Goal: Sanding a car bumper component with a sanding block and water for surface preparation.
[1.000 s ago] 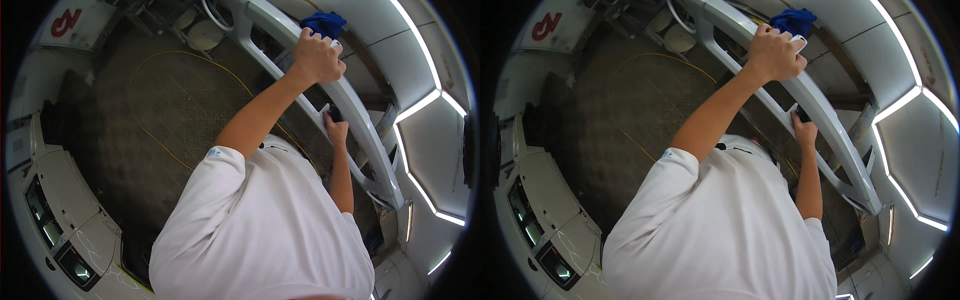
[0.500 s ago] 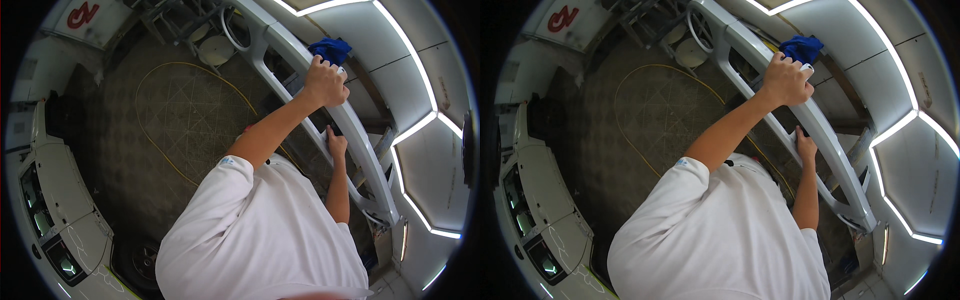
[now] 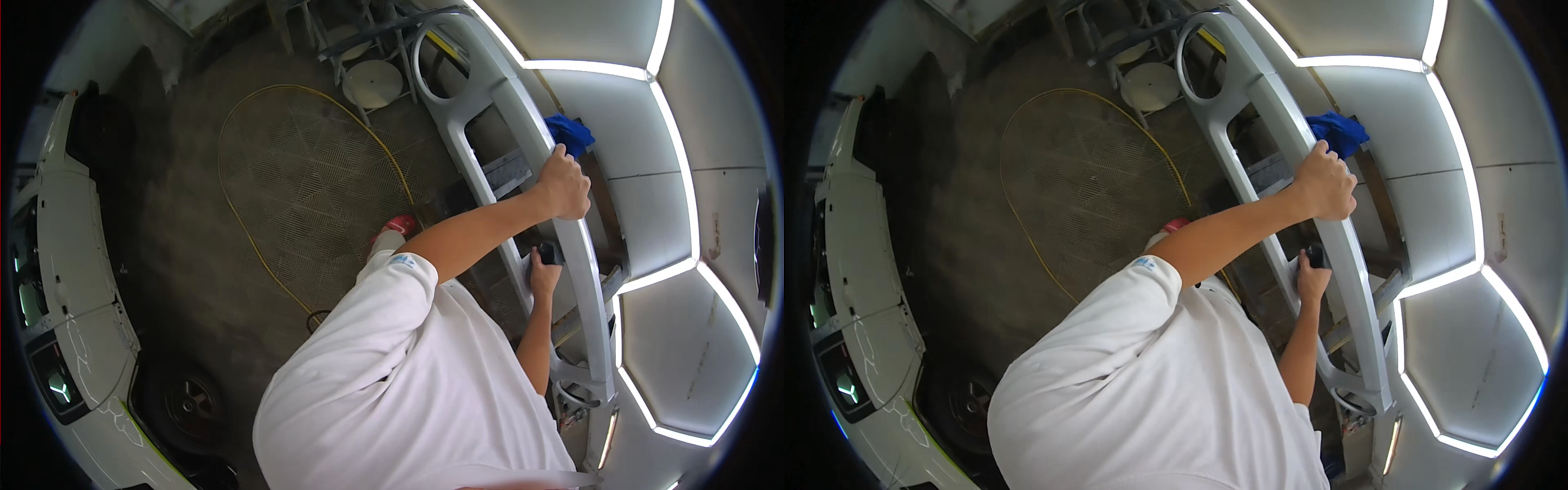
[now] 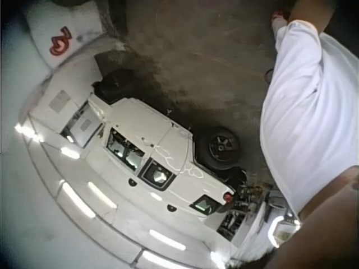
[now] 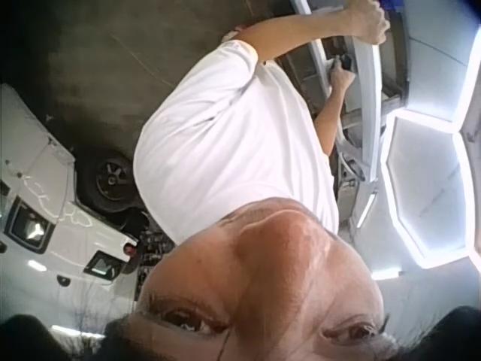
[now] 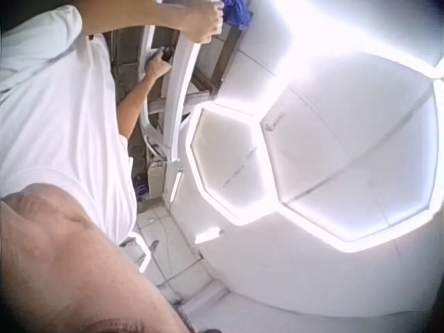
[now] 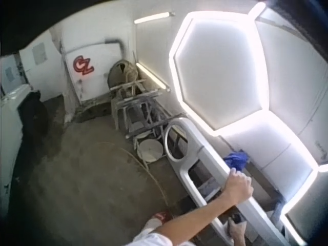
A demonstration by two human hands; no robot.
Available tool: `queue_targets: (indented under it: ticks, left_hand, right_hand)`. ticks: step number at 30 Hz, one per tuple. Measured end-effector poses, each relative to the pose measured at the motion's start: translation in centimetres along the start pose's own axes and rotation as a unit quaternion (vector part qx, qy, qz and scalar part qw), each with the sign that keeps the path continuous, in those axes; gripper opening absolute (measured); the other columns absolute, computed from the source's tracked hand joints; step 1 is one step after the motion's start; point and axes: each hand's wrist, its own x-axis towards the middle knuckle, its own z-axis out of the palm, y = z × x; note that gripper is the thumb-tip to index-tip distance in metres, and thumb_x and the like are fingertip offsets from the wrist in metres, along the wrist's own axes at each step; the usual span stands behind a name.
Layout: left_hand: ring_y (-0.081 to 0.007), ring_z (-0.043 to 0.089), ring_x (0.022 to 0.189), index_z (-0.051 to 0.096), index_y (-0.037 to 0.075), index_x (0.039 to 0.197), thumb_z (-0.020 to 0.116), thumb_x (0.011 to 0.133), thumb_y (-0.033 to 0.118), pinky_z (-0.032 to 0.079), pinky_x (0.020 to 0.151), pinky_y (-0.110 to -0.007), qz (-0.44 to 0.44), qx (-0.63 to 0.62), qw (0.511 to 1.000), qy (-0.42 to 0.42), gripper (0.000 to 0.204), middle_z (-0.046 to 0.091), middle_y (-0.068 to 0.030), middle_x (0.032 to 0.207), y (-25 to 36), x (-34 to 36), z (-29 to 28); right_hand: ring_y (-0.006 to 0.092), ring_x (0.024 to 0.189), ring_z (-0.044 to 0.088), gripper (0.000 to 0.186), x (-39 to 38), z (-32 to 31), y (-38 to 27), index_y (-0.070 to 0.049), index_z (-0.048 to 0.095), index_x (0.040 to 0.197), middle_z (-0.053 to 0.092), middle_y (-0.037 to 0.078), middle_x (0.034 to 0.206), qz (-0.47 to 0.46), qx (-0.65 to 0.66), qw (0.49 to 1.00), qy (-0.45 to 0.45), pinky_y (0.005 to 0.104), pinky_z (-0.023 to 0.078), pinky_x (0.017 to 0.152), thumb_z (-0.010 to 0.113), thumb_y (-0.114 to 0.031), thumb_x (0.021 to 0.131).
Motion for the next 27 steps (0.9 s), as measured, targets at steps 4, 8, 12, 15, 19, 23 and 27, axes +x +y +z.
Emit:
queue_targets:
  ticks: [4, 8, 12, 15, 19, 23, 27]
  left_hand:
    - [-0.0246, 0.070, 0.085, 0.081, 0.015, 0.087, 0.058, 0.086, 0.036, 0.037, 0.091, -0.044, 0.007, -0.012, 0.999, -0.038, 0.032, 0.076, -0.0116, 0.087, 0.6, 0.9, -0.3]
    - [-0.0232, 0.071, 0.084, 0.081, 0.016, 0.088, 0.058, 0.086, 0.035, 0.036, 0.089, -0.043, -0.003, -0.014, 0.999, -0.045, 0.031, 0.077, -0.0109, 0.087, 0.8, 1.5, -0.2]
    - [-0.0213, 0.072, 0.082, 0.081, 0.017, 0.090, 0.059, 0.084, 0.032, 0.036, 0.087, -0.042, 0.000, -0.029, 0.997, -0.074, 0.028, 0.078, -0.0091, 0.088, 0.4, 2.7, 0.2]
    - [-0.0210, 0.072, 0.082, 0.081, 0.017, 0.092, 0.060, 0.083, 0.030, 0.036, 0.088, -0.043, -0.007, -0.023, 0.996, -0.083, 0.027, 0.078, -0.0084, 0.089, 0.3, 2.9, 0.5]
    - [-0.0206, 0.073, 0.087, 0.081, 0.018, 0.095, 0.061, 0.082, 0.029, 0.035, 0.090, -0.044, -0.005, -0.027, 0.994, -0.103, 0.027, 0.078, -0.0080, 0.093, 0.4, 3.5, -0.3]
    - [-0.0205, 0.073, 0.088, 0.081, 0.018, 0.097, 0.061, 0.082, 0.029, 0.036, 0.091, -0.044, -0.013, -0.021, 0.994, -0.107, 0.027, 0.078, -0.0076, 0.096, 0.2, 3.6, 0.1]
    - [-0.0209, 0.073, 0.089, 0.081, 0.018, 0.098, 0.061, 0.082, 0.028, 0.036, 0.092, -0.044, -0.012, -0.023, 0.994, -0.107, 0.028, 0.078, -0.0074, 0.097, 0.5, 3.6, -0.1]
  right_hand:
    - [0.0157, 0.081, 0.063, 0.025, -0.5, -0.7, 0.2, 0.003, 0.069, 0.098, 0.069, 0.006, 0.086, 0.051, 0.103, 0.992, -0.046, 0.0347, 0.052, 0.075, 0.081, -0.018, 0.088]
    - [0.0150, 0.076, 0.061, 0.026, 1.5, -0.1, 2.8, 0.001, 0.069, 0.099, 0.067, 0.005, 0.087, 0.055, -0.023, 0.998, -0.008, 0.0336, 0.051, 0.065, 0.081, -0.020, 0.089]
    - [0.0130, 0.075, 0.061, 0.028, 1.5, -1.6, 3.7, -0.001, 0.068, 0.107, 0.066, 0.003, 0.091, 0.070, 0.010, 0.996, -0.057, 0.0319, 0.052, 0.061, 0.080, -0.020, 0.090]
    - [0.0121, 0.076, 0.062, 0.030, 0.3, -2.1, 1.5, 0.000, 0.069, 0.110, 0.067, 0.003, 0.092, 0.107, -0.023, 0.989, -0.095, 0.0303, 0.053, 0.062, 0.080, -0.020, 0.090]
    - [0.0169, 0.069, 0.060, 0.033, 1.1, -1.2, 1.3, 0.005, 0.071, 0.098, 0.067, 0.007, 0.080, 0.145, -0.027, 0.988, -0.040, 0.0354, 0.049, 0.065, 0.081, -0.024, 0.087]
    - [0.0146, 0.073, 0.062, 0.033, 1.1, -1.9, 1.2, 0.003, 0.071, 0.102, 0.068, 0.005, 0.084, 0.133, -0.003, 0.988, -0.077, 0.0331, 0.051, 0.065, 0.081, -0.025, 0.088]
    - [0.0112, 0.074, 0.061, 0.032, 0.2, -2.8, 1.3, 0.000, 0.071, 0.106, 0.067, 0.002, 0.087, 0.095, -0.005, 0.987, -0.131, 0.0291, 0.051, 0.062, 0.080, -0.025, 0.090]
